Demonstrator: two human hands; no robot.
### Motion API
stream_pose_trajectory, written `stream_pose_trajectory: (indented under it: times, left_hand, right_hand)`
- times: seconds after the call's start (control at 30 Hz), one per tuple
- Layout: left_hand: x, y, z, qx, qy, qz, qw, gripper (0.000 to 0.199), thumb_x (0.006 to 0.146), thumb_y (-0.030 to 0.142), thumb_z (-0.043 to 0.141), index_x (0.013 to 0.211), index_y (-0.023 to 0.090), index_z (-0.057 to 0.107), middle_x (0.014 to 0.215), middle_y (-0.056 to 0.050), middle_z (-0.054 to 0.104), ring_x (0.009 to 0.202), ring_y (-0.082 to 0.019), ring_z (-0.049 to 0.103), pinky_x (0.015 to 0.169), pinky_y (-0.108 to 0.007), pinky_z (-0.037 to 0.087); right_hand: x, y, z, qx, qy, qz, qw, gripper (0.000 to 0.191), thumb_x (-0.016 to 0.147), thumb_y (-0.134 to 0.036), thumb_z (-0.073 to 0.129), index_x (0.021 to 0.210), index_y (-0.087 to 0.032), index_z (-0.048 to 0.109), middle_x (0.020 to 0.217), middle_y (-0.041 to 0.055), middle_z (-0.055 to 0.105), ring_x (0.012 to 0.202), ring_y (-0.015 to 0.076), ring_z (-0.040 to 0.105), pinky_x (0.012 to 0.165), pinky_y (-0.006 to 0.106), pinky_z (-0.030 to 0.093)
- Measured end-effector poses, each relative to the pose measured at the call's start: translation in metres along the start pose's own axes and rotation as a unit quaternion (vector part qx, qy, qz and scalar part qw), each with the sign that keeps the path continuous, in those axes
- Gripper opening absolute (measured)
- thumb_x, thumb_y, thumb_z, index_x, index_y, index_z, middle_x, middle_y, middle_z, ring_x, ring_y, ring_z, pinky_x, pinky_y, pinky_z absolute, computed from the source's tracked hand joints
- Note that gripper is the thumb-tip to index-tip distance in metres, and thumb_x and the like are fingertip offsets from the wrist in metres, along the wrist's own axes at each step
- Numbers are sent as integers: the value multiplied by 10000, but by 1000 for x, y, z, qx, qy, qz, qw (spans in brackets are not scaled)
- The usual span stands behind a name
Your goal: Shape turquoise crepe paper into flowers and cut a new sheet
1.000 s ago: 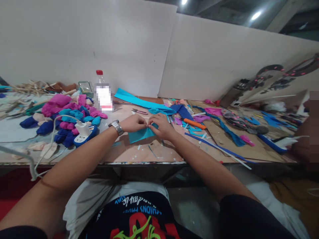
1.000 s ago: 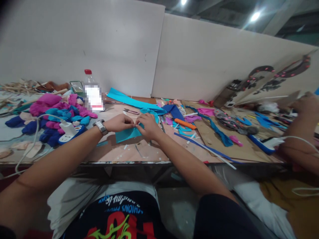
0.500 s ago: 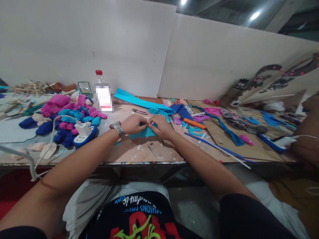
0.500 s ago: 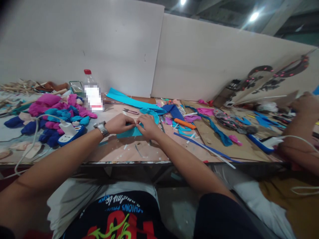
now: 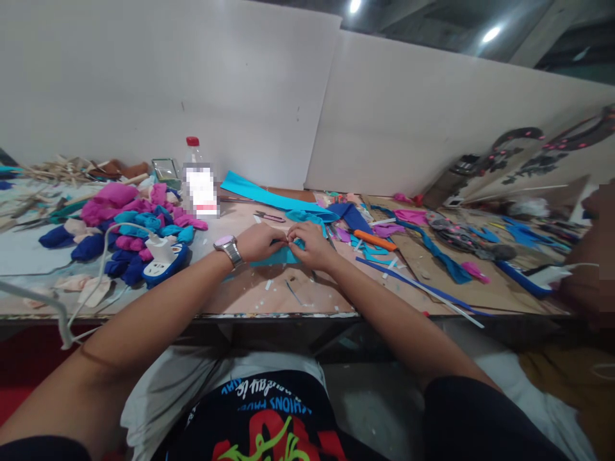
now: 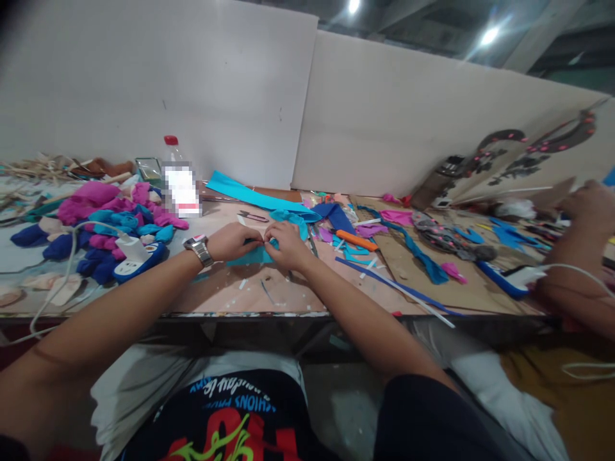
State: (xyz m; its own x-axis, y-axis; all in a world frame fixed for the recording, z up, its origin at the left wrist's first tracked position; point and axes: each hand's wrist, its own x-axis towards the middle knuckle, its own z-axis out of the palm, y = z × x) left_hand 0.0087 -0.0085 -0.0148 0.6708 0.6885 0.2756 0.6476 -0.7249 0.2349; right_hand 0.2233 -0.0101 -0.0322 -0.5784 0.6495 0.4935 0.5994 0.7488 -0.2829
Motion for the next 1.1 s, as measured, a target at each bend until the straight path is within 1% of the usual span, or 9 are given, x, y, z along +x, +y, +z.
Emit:
stream_pose_trajectory:
  times: [0.17,0.27,0.53,0.73,0.8,0.93,1.1]
  left_hand:
    - [0,1,0,-57,5,4,998,292,939,372,524,957,176,740,833,-65,746,671,-176,577,644,-293,331]
    - [0,1,-1,-73,4,7,997,243,900,338,561,926,169,734,825,-54,741,683,-171,575,650,-284,335]
    - [1,-2,-2,-79,4,4,997,230,873,325,569,853,153,721,777,-47,717,672,-158,548,638,-278,314]
    - [0,0,-5,-71,6,-5,997,214,841,308,580,775,146,703,680,-26,668,611,-139,497,611,-281,291]
    - [0,1,-5,-72,6,-2,997,224,844,318,580,771,143,700,679,-26,665,610,-136,494,607,-281,289]
    - [-1,2,-6,-102,5,7,995,291,896,359,541,812,139,713,707,-28,684,621,-133,517,611,-271,309]
    - [-1,2,-7,-101,10,9,995,270,891,328,553,834,139,738,726,-32,710,617,-130,528,622,-267,323]
  right_hand:
    - [1,-2,1,0,2,0,1000,59,902,-211,572,873,-211,624,1064,75,715,1043,268,563,920,434,316]
    - [0,-1,0,9,6,-6,1000,40,897,-211,589,887,-213,628,1069,71,715,1059,266,568,929,434,319]
    - [0,2,-1,18,20,-14,1000,47,885,-230,625,904,-213,664,1081,60,724,1053,262,584,933,437,331]
    - [1,3,-1,23,22,-17,999,59,891,-243,620,881,-212,668,1054,63,722,1036,261,580,931,436,338]
    - [1,3,-1,24,20,-17,999,60,889,-241,619,875,-213,670,1038,60,721,1024,259,574,927,434,341]
    - [1,4,0,22,26,-19,999,52,881,-238,628,874,-215,674,1025,57,725,1014,261,572,922,436,341]
    - [1,4,-1,30,25,-24,999,41,868,-238,641,864,-217,677,1028,61,725,1024,268,575,927,445,342]
